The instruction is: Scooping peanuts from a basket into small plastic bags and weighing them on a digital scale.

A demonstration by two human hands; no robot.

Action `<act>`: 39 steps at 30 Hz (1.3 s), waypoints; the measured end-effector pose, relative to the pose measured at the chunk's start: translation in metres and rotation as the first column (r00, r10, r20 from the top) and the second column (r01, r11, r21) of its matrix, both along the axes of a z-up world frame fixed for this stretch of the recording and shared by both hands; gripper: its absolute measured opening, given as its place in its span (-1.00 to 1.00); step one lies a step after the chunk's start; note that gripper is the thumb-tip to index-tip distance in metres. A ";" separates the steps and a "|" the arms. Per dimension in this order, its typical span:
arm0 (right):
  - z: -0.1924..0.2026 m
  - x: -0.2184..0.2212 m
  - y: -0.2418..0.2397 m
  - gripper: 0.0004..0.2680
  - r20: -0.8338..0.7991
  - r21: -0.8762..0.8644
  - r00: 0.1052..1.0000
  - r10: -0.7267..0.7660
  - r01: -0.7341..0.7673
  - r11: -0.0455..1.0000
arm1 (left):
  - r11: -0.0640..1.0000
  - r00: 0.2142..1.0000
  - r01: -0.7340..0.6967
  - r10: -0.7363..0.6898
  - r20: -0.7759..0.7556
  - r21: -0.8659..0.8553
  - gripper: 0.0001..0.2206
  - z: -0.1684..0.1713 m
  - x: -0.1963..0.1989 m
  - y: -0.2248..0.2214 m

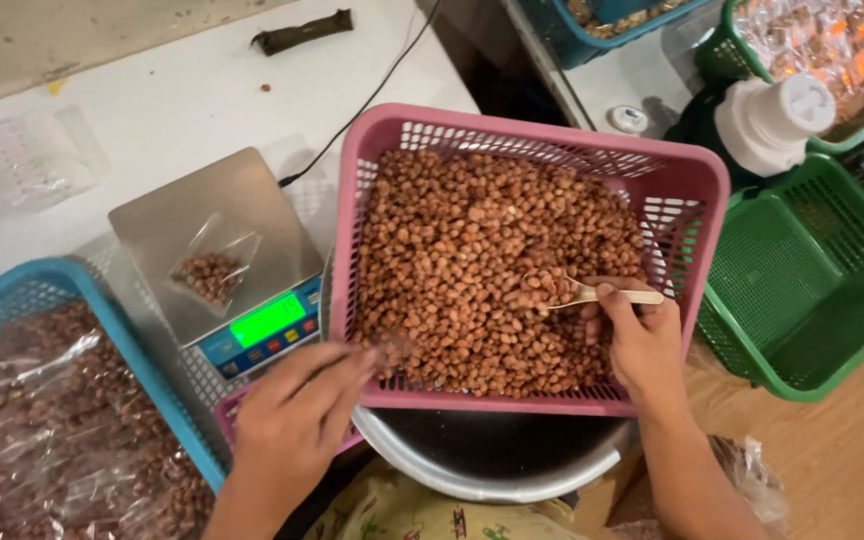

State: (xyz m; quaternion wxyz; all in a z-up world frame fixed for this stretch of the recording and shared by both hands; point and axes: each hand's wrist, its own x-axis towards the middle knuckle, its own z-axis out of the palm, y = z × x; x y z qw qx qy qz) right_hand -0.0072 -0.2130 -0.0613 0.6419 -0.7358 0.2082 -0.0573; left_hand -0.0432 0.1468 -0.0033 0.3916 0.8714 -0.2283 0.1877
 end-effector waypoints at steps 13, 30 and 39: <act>0.043 -0.010 -0.020 -0.87 0.161 0.105 0.986 -0.040 0.024 0.994 | 0.569 0.709 -0.432 -0.266 -0.653 -0.700 -0.89 -0.022 0.051 -0.125; 0.108 -0.005 -0.005 -0.87 0.403 -0.802 0.464 0.789 -0.235 0.549 | 0.775 0.419 -0.143 -0.517 -0.747 -0.616 -0.66 0.012 0.056 -0.133; 0.077 -0.024 -0.003 -0.80 0.540 -0.616 0.765 0.351 0.074 0.784 | 0.688 0.649 -0.134 -0.483 -0.587 -0.714 -0.60 0.002 0.032 -0.095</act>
